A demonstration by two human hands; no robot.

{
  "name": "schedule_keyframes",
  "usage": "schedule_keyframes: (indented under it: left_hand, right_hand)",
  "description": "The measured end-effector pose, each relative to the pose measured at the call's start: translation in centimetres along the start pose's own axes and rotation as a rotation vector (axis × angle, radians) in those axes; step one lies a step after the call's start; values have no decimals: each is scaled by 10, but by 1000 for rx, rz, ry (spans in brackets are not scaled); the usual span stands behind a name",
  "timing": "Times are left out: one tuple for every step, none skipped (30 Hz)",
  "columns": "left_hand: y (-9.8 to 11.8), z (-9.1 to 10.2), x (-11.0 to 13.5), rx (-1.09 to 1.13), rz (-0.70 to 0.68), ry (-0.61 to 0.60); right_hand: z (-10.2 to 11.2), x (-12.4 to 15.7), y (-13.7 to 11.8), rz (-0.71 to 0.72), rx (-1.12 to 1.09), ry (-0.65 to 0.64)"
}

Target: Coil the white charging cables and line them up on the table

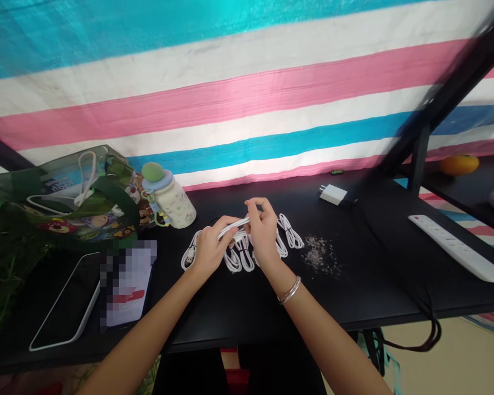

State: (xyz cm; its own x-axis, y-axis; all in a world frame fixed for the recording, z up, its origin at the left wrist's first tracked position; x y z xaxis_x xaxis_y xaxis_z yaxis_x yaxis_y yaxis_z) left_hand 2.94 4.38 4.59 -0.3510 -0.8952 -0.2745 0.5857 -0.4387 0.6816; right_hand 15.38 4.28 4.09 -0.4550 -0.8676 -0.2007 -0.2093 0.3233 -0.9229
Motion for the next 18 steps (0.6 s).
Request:
schedule_keyframes:
  left_hand:
    - [0,0,1,3,-2,8]
    - [-1,1,1,11,-5,17]
    - [-1,1,2,24,-10,26]
    - [-1,1,2,37,-17,37]
    - [-1,2,2,47,-23,47]
    - [-1,2,2,53,-29,56]
    - [-1,2,3,54,-35,64]
    - [-1,3,3,55,-41,69]
    - [-1,3,3,57,-49,71]
    - [-1,4,2,62,-58,74]
    - [-1,4,2,69,-67,74]
    - [-1,4,2,76,-73,73]
    - [-1,4,2,85,-77,70]
    - [-2,4,2,95,-79,68]
    - [-2,3,1,107,-79,66]
    - [-3,3,1,123,-82,64]
    - [-3,3,0,141,-86,62]
    - [-3,3,0,161,-91,62]
  right_hand:
    - [0,0,0,-2,-9,1]
    - [-1,0,1,-7,-20,3]
    - [-1,0,1,-16,-33,6]
    - [-1,1,2,-26,-46,8]
    - [-2,1,2,-34,-56,8]
    - [-2,1,2,-40,-63,5]
    - [-3,1,2,-41,-68,0]
    - [-3,1,1,-40,-70,-8]
    - [-4,1,0,-38,-70,-17]
    - [-5,1,0,-36,-69,-26]
    - [-5,2,0,-34,-67,-33]
    - [-5,2,0,-30,-63,-39]
    - [-5,2,0,-25,-56,-44]
    - [-5,2,0,-21,-46,-48]
    - [-5,2,0,-19,-35,-50]
    - [-5,2,1,-19,-22,-50]
    - [-5,1,2,-19,-9,-50]
    - [-4,1,3,-17,4,-49]
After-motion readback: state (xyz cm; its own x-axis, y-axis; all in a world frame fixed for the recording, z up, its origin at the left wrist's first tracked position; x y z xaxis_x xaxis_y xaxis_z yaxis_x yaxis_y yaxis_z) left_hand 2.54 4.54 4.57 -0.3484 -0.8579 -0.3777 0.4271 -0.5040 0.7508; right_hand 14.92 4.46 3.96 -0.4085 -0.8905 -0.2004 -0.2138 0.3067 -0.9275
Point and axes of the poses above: each hand's wrist, its own x-axis away from the middle knuckle, its own z-axis out of the back of the hand, y = z × x, the point moved 8 cm from there along -x, towards the middle knuckle, and after that the axes turned 4 degrees about -x, right-handed, at the moved point
